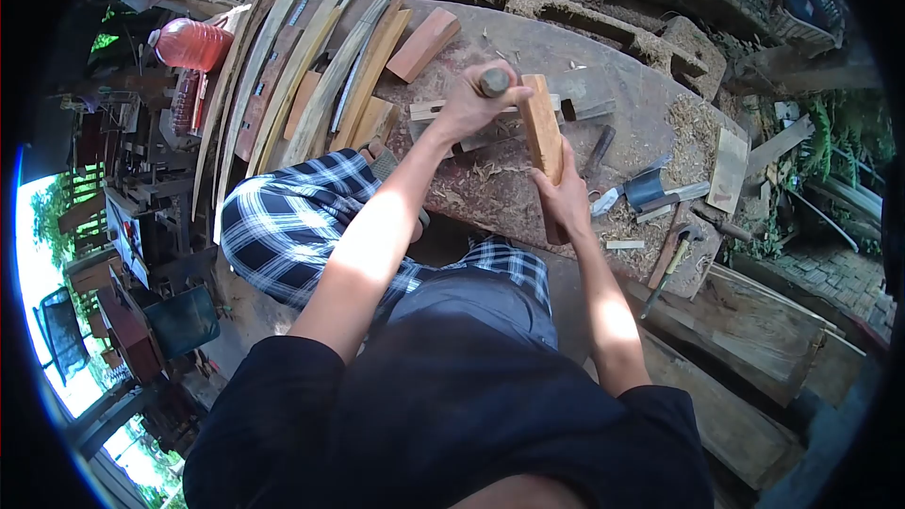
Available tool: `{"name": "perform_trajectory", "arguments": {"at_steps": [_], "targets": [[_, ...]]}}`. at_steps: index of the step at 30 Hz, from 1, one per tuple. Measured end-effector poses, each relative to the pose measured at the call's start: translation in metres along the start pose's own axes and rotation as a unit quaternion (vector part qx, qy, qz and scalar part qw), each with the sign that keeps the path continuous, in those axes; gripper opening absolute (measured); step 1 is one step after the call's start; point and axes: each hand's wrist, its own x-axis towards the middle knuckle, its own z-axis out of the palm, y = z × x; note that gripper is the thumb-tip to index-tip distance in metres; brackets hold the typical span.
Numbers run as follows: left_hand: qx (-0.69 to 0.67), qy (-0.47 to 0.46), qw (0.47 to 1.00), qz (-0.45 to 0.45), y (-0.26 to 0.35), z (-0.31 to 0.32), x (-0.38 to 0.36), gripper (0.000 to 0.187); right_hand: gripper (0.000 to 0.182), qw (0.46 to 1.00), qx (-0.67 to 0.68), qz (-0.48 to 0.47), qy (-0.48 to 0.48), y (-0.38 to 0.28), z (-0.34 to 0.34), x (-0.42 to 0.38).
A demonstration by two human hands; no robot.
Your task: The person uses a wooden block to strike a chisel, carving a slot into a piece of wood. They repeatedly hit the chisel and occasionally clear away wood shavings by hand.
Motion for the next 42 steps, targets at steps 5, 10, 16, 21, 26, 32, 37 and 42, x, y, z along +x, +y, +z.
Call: {"name": "perform_trajectory", "arguments": {"at_steps": [5,10,16,21,26,32,37,42], "targets": [[-0.006,0.003,1.0,0.008,0.001,0.012,0.004,0.025,0.085,0.978,0.174,-0.102,0.055,-0.083,-0.062,-0.007],[0.025,-0.029,0.998,-0.046,0.003,-0.014,0.008,0.014,0.084,0.917,0.213,-0.307,0.142,-0.15,-0.117,-0.017],[0.152,0.021,0.987,0.046,-0.006,0.005,0.003,0.026,0.089,0.972,-0.105,-0.206,-0.043,-0.145,-0.107,-0.009],[-0.074,-0.034,0.995,-0.05,-0.012,0.001,-0.004,0.025,0.09,0.932,0.094,-0.344,0.063,-0.163,-0.11,-0.016],[0.07,0.009,0.992,0.103,-0.017,0.007,0.006,0.037,0.088,0.961,-0.144,-0.23,-0.042,-0.148,-0.099,0.0],[-0.052,-0.036,0.998,-0.009,-0.003,0.0,-0.002,0.03,0.091,0.967,0.003,-0.253,0.017,-0.155,-0.094,-0.016],[0.011,0.022,0.994,-0.103,-0.014,-0.005,-0.003,0.02,0.089,0.979,0.018,-0.204,-0.023,-0.122,-0.076,0.001],[-0.113,0.01,0.988,-0.103,-0.004,-0.028,-0.005,0.025,0.088,0.995,0.037,-0.088,0.027,-0.037,-0.032,0.005]]}}
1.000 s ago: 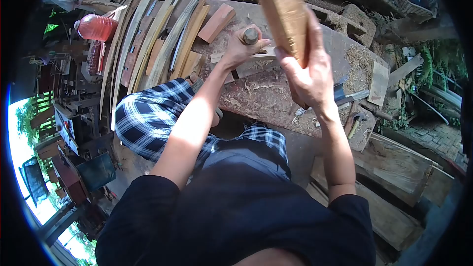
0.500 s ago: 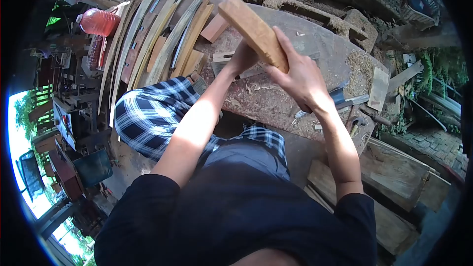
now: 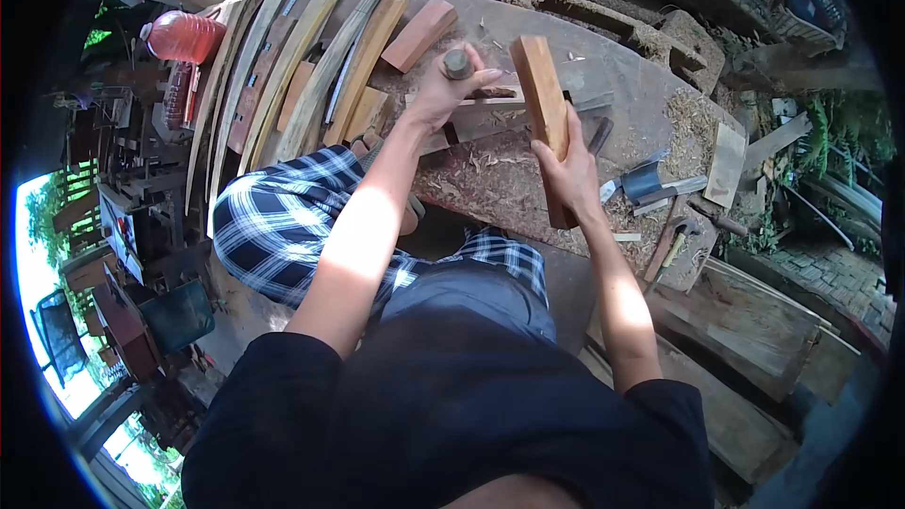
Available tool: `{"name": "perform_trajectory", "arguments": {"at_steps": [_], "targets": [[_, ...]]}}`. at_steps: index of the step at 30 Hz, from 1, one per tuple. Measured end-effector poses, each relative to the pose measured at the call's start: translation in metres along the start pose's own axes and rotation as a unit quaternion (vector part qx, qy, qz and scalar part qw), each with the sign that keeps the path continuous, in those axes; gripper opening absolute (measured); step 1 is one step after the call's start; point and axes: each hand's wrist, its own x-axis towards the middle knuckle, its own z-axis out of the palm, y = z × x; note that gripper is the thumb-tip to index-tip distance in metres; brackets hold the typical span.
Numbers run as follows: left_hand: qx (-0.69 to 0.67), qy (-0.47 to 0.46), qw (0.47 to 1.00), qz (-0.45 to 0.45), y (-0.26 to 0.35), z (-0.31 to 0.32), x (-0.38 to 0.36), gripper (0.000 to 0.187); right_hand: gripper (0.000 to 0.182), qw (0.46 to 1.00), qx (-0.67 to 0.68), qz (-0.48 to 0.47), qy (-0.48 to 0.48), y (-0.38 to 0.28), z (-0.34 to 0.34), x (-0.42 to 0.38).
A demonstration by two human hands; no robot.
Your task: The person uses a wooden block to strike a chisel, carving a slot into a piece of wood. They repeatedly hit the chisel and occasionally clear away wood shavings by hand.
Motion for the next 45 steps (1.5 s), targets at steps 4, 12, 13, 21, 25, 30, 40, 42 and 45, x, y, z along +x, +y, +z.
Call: {"name": "perform_trajectory", "arguments": {"at_steps": [4,12,13,21,25,30,40,42,45], "targets": [[-0.114,0.012,0.993,0.026,-0.013,-0.025,0.0,0.024,0.086,0.992,-0.09,0.072,-0.045,0.034,0.023,-0.018],[-0.073,0.025,0.996,0.043,0.003,0.0,-0.007,0.023,0.089,0.989,-0.118,0.076,-0.036,0.046,0.031,-0.027],[-0.026,0.004,0.999,0.041,0.009,0.006,-0.006,0.023,0.088,0.99,-0.115,0.073,-0.031,0.046,0.032,-0.028],[0.019,0.028,0.997,0.063,-0.004,0.021,0.004,0.024,0.087,0.991,-0.103,0.079,-0.027,0.041,0.034,-0.03],[0.04,0.051,0.994,0.093,-0.02,0.026,0.008,0.023,0.087,0.991,-0.095,0.089,-0.027,0.045,0.037,-0.031],[0.05,0.046,0.995,0.076,-0.019,0.02,0.018,0.022,0.086,0.991,-0.095,0.088,-0.035,0.041,0.027,-0.027],[0.115,0.054,0.99,0.063,-0.008,0.039,0.007,0.021,0.088,0.962,0.141,-0.192,0.131,-0.109,-0.067,0.006],[0.098,0.043,0.99,0.095,-0.014,0.04,0.012,0.017,0.088,0.926,0.151,-0.318,0.136,-0.12,-0.065,0.011],[0.129,0.045,0.989,0.064,-0.016,0.037,0.005,0.02,0.088,0.985,-0.104,-0.116,-0.074,-0.101,-0.055,0.01]]}}
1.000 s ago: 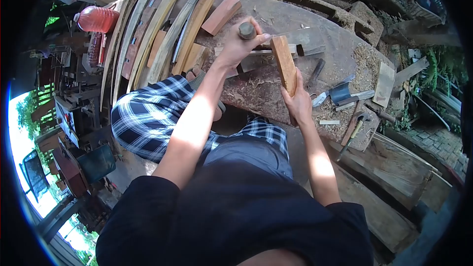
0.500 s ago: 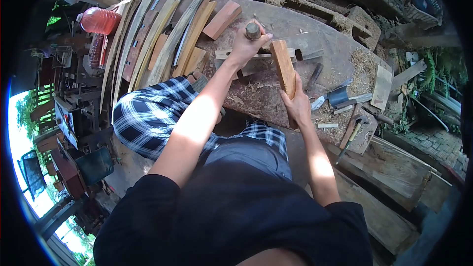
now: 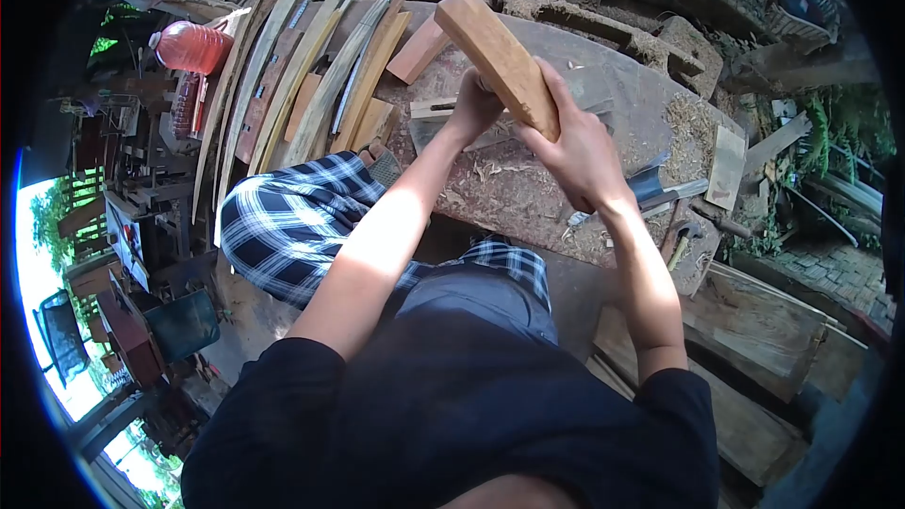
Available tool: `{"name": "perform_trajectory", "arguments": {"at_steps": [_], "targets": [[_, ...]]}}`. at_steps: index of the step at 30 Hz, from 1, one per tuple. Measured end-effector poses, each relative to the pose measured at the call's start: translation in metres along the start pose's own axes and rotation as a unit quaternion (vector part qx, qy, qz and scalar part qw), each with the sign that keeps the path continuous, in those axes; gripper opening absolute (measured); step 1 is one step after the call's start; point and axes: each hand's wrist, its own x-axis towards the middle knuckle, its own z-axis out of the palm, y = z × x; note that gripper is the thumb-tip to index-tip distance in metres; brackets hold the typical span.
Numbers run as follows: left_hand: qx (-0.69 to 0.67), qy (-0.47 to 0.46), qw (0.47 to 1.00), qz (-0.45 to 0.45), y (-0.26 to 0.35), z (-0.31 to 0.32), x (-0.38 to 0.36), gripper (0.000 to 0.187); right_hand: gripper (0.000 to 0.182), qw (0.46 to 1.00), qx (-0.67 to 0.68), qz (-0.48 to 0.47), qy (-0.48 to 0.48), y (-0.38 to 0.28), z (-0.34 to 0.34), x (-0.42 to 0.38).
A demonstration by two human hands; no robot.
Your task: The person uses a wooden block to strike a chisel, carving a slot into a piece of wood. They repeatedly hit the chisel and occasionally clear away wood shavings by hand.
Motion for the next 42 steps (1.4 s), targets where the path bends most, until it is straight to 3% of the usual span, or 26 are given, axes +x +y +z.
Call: {"name": "perform_trajectory", "arguments": {"at_steps": [2,4,6,8,9,10,12,14,15,18,20,22,24,27,28,30,35,42], "targets": [[0.012,0.014,0.997,0.075,-0.006,0.001,0.002,0.024,0.088,1.0,-0.003,-0.014,-0.002,0.0,-0.006,0.005],[-0.136,-0.037,0.989,0.054,0.004,0.002,-0.005,0.027,0.089,0.997,0.063,0.005,0.031,-0.017,-0.015,-0.009],[-0.098,-0.006,0.995,0.035,0.007,0.012,-0.006,0.027,0.091,0.964,0.162,-0.125,0.17,-0.025,-0.01,-0.012],[-0.131,-0.003,0.987,0.088,-0.001,0.016,-0.001,0.03,0.083,0.956,0.187,-0.132,0.182,-0.026,0.0,-0.014],[-0.153,-0.038,0.987,-0.01,0.024,0.012,-0.011,0.031,0.083,0.993,0.073,-0.048,0.081,-0.022,0.0,-0.012],[0.009,-0.014,0.997,0.081,0.003,0.011,0.001,0.029,0.082,0.998,-0.044,0.035,-0.021,-0.015,0.0,-0.008],[0.015,0.011,0.991,0.132,-0.012,0.013,0.001,0.021,0.084,0.999,-0.038,-0.023,0.014,0.0,0.006,-0.005],[-0.004,-0.033,0.997,0.066,-0.005,0.006,-0.003,0.018,0.085,0.996,0.074,0.04,0.017,-0.002,0.009,-0.016],[-0.028,0.022,0.999,0.005,0.016,0.01,-0.006,0.012,0.085,0.992,0.106,0.03,0.068,0.008,0.02,-0.02],[-0.121,-0.001,0.993,-0.003,-0.006,-0.002,0.003,0.015,0.086,0.981,0.136,0.086,0.108,0.041,0.049,-0.024],[-0.1,-0.012,0.995,0.01,-0.012,-0.013,0.008,0.022,0.086,0.981,0.12,0.13,0.085,0.075,0.073,-0.029],[-0.166,0.014,0.986,-0.007,-0.021,-0.021,0.007,0.023,0.087,0.978,0.054,0.202,0.015,0.1,0.097,-0.039],[-0.203,0.014,0.979,-0.025,-0.024,-0.031,0.005,0.024,0.088,0.981,0.039,0.191,0.017,0.111,0.111,-0.048],[-0.297,0.118,0.947,-0.04,-0.034,-0.047,0.005,0.025,0.085,0.973,-0.001,0.231,-0.014,0.11,0.113,-0.051],[-0.296,0.113,0.948,-0.039,-0.036,-0.055,0.005,0.025,0.085,0.976,-0.008,0.218,-0.002,0.112,0.115,-0.05],[-0.411,0.151,0.892,-0.112,-0.035,-0.064,0.006,0.024,0.085,0.978,-0.017,0.206,0.011,0.115,0.115,-0.05],[-0.309,0.045,0.95,-0.017,-0.009,-0.061,0.01,0.024,0.088,0.985,-0.016,0.169,0.034,0.12,0.123,-0.054],[-0.227,0.012,0.973,-0.028,0.005,-0.045,0.015,0.023,0.088,0.982,-0.009,0.186,0.032,0.119,0.128,-0.051]]}}
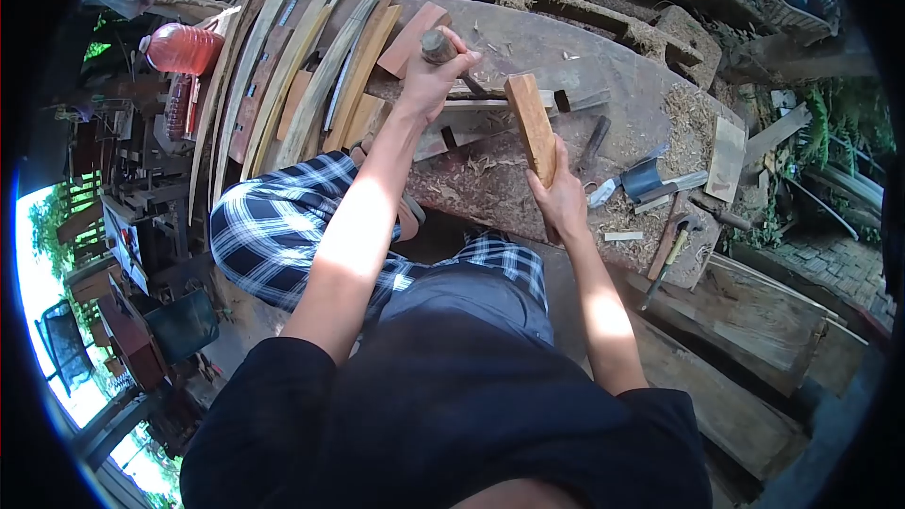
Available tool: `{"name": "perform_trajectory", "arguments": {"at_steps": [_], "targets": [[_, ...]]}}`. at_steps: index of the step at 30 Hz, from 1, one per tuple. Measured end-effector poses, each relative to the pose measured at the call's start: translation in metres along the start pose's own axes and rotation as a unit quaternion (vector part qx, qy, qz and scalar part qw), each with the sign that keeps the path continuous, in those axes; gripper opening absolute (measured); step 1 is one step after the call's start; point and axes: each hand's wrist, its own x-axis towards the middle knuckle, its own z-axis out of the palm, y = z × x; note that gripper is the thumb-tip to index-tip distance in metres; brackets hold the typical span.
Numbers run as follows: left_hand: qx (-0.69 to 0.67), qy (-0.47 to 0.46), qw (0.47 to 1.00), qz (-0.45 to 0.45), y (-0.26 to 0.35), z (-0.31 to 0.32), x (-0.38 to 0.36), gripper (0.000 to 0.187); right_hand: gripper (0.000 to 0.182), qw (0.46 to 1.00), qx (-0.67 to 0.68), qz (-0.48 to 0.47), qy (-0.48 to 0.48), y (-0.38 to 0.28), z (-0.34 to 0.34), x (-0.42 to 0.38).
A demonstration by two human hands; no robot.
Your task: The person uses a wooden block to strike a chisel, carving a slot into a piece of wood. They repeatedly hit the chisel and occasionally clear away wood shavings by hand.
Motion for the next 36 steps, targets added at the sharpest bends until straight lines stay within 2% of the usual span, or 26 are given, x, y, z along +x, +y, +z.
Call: {"name": "perform_trajectory", "arguments": {"at_steps": [3,11,16,24,28,36], "targets": [[0.074,-0.022,0.997,0.011,0.001,0.003,-0.002,0.024,0.088,1.0,0.007,0.011,-0.007,-0.002,-0.004,-0.003],[0.118,-0.045,0.992,0.019,0.012,0.019,-0.004,0.023,0.087,1.0,0.022,0.008,-0.012,-0.003,-0.005,-0.003],[0.15,-0.045,0.987,0.025,-0.004,0.011,-0.001,0.022,0.087,1.0,0.015,0.017,-0.011,-0.004,-0.002,-0.003],[0.155,-0.007,0.987,0.04,-0.019,0.009,-0.005,0.023,0.086,0.998,0.019,0.037,-0.036,-0.004,-0.004,-0.003],[0.135,0.009,0.99,0.042,-0.019,0.01,-0.007,0.023,0.087,1.0,0.018,0.022,-0.013,-0.003,-0.002,-0.004],[0.097,0.085,0.988,0.085,-0.024,0.018,-0.008,0.023,0.086,0.999,0.025,0.025,-0.016,-0.002,-0.001,-0.002]]}}
